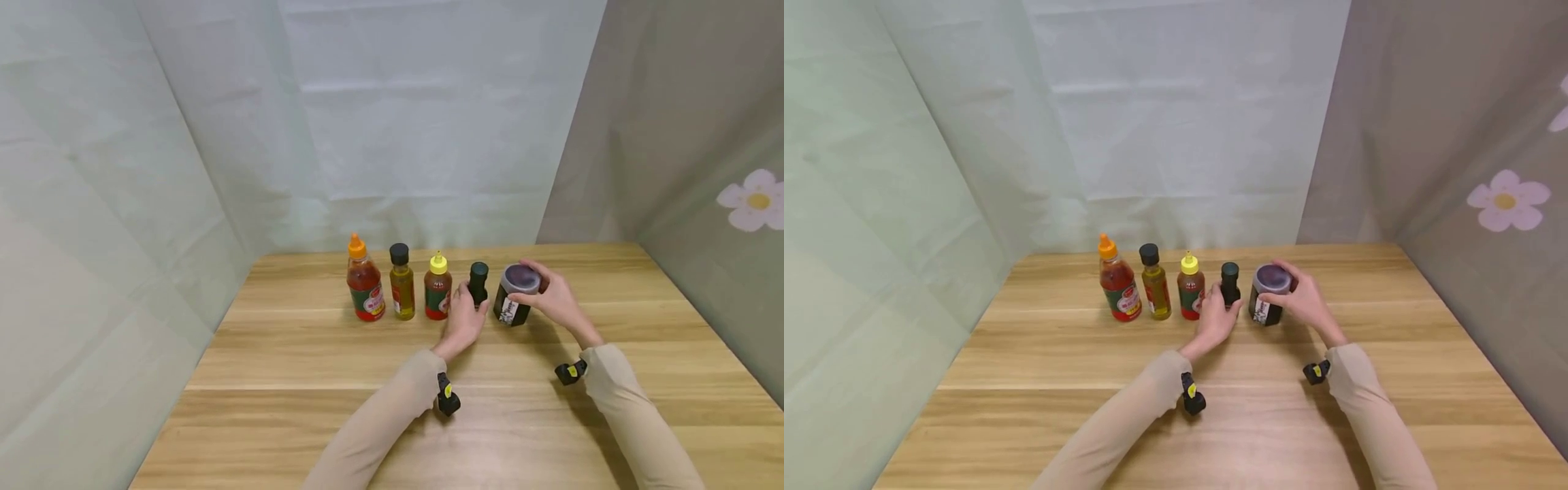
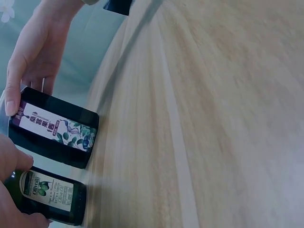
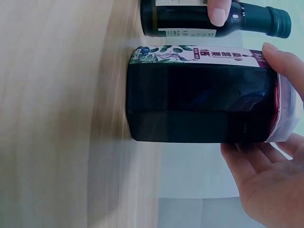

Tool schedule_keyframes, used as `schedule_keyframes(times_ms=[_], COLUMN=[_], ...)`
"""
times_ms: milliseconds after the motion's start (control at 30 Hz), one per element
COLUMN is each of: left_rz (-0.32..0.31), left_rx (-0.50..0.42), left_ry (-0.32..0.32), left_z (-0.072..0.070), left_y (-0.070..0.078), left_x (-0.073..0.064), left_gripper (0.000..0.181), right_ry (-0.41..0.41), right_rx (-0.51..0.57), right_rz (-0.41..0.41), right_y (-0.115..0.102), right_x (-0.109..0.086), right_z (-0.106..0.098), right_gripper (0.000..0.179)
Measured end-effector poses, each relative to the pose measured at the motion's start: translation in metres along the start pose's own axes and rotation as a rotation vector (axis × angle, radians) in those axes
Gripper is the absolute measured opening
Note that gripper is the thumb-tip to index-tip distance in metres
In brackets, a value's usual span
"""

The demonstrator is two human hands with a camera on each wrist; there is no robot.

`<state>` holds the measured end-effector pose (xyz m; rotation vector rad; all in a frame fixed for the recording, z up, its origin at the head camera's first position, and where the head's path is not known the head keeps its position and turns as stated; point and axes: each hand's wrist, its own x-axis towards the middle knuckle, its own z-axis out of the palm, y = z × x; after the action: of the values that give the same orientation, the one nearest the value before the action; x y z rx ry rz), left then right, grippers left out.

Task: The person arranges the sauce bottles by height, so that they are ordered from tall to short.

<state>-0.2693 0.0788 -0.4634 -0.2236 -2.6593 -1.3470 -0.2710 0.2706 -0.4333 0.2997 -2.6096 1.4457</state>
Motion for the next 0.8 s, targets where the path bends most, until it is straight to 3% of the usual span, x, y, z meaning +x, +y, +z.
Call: schedule_keyframes(times_ms=[300, 800], left_rz=[0.017, 0.059], left_rx=[0.065, 0.072], left_ry=[-0.011, -0.025], left_z=[-0.0004, -0.0024], left_y=[-0.0007, -0.0054], left_x=[0.0006, -0.0013], left_gripper=[0.051, 0.061], right_ry=[-0.021, -0.052], right_rx=[-0.008, -0.002], right_rz=[0.013, 0.016], right_y=[0.0025, 0.0028], right_x=[0.0011, -0.0012], right_z=[-0.001, -0.0019], right_gripper=[0.081, 0.083])
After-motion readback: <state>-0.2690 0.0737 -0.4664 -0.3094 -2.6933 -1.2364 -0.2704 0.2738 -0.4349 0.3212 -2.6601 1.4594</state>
